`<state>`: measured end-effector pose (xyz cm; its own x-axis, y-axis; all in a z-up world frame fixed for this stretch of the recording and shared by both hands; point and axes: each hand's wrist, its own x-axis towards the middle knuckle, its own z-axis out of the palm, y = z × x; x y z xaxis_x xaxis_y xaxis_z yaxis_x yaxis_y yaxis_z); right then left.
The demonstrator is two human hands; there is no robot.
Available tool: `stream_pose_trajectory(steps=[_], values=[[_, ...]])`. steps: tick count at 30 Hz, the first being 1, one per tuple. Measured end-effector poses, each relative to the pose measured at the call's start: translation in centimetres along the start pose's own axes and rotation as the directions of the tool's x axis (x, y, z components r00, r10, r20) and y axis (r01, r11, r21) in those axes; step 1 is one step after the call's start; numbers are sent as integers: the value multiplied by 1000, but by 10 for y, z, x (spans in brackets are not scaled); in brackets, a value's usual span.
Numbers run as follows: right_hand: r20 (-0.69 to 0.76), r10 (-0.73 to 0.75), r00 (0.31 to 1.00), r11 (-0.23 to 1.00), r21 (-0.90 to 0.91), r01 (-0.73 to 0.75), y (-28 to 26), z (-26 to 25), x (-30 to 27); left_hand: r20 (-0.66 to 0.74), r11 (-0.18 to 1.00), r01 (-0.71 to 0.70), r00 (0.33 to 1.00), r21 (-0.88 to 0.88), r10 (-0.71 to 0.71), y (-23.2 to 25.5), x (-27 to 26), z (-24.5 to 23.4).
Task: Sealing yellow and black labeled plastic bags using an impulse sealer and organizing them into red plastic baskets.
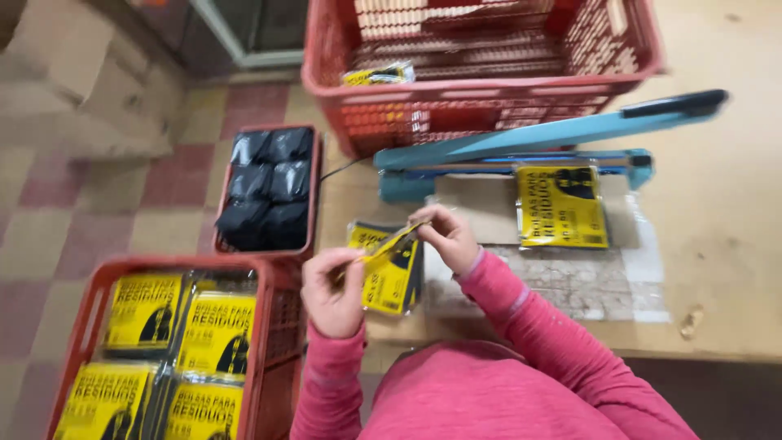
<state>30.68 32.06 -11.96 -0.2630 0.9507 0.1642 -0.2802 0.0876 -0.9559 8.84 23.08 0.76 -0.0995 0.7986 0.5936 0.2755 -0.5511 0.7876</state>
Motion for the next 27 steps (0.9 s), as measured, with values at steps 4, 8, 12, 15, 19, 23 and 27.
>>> stream_pose_trajectory(steps=[4,8,12,15,19,23,27], values=[[-199,49,979,999,6,-49,-25,-47,-27,11,886,339,935,-316,-354,-66,1,34],[-341,-68,937,972,-235,-15,-41,-111,-20,56,816,475,872,-328,-486,-165,-4,130],[-458,-41,888,897,-409,-169,-41,-161,-17,-27,815,548,827,-190,-562,-202,15,209],[-423,-85,902,614,-735,-286,-65,-170,-15,-76,776,600,780,-193,-621,-205,24,228],[-64,-48,997,187,-981,-54,-89,-164,-35,-14,839,366,919,402,-394,-122,10,207],[102,12,995,43,-994,102,-87,-171,-50,540,656,-236,783,717,-308,-41,-13,231],[91,5,996,29,-995,91,-92,-183,-49,517,628,-192,764,754,-386,-64,-17,241]])
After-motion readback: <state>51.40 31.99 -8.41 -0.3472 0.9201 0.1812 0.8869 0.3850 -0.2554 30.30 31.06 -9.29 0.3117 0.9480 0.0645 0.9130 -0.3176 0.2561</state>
